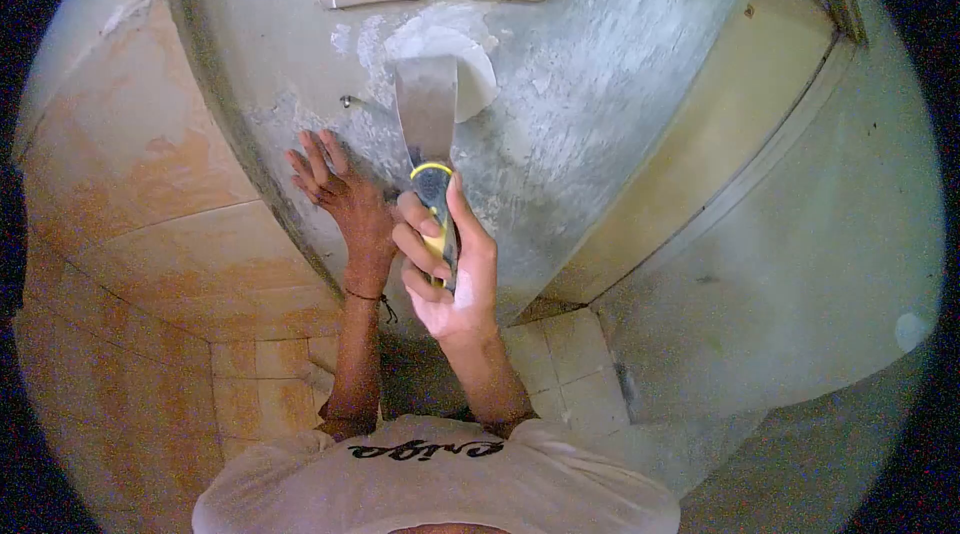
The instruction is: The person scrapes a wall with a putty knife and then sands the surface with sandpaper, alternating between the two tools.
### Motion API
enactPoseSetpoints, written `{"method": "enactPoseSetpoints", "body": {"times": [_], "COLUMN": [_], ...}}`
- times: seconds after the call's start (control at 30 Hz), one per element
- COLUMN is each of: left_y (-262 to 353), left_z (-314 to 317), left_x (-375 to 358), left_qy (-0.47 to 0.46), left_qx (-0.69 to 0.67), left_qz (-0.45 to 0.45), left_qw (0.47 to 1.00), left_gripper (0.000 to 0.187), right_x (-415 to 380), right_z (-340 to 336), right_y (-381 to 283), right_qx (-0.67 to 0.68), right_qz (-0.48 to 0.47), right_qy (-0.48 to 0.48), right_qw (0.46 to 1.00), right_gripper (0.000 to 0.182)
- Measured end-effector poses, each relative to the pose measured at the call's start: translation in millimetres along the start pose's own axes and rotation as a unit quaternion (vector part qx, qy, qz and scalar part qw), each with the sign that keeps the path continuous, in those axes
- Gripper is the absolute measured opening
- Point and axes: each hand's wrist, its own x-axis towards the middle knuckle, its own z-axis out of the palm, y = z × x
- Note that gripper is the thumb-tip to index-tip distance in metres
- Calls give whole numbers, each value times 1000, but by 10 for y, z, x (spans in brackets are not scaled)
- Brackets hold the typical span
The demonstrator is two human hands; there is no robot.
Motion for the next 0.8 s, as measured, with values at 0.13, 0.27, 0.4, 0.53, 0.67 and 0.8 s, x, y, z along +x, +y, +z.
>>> {"method": "enactPoseSetpoints", "body": {"times": [0.13,0.27,0.4,0.53,0.67,0.8], "left_y": [1,65,64,75,92,84], "left_z": [-3,-86,-96,-79,-108,-110], "left_x": [-12,0,18,17,20,18], "left_qy": [-2,-10,-1,2,-8,-8], "left_qx": [5,-16,-18,-22,-18,-16], "left_qz": [-3,-7,-6,-7,-7,-3], "left_qw": [1000,1000,1000,1000,1000,1000], "left_gripper": [131,132,133,133,134,134], "right_x": [2,-27,-187,-223,-257,-268], "right_z": [3,-87,-197,-232,-253,-220], "right_y": [-40,-139,-135,-100,-121,-220], "right_qx": [-12,-186,-344,-457,-384,-324], "right_qz": [-1,-50,-142,-179,-192,-86], "right_qy": [-5,33,94,131,129,-6], "right_qw": [1000,981,924,861,894,942], "right_gripper": [41,40,48,39,35,48]}}
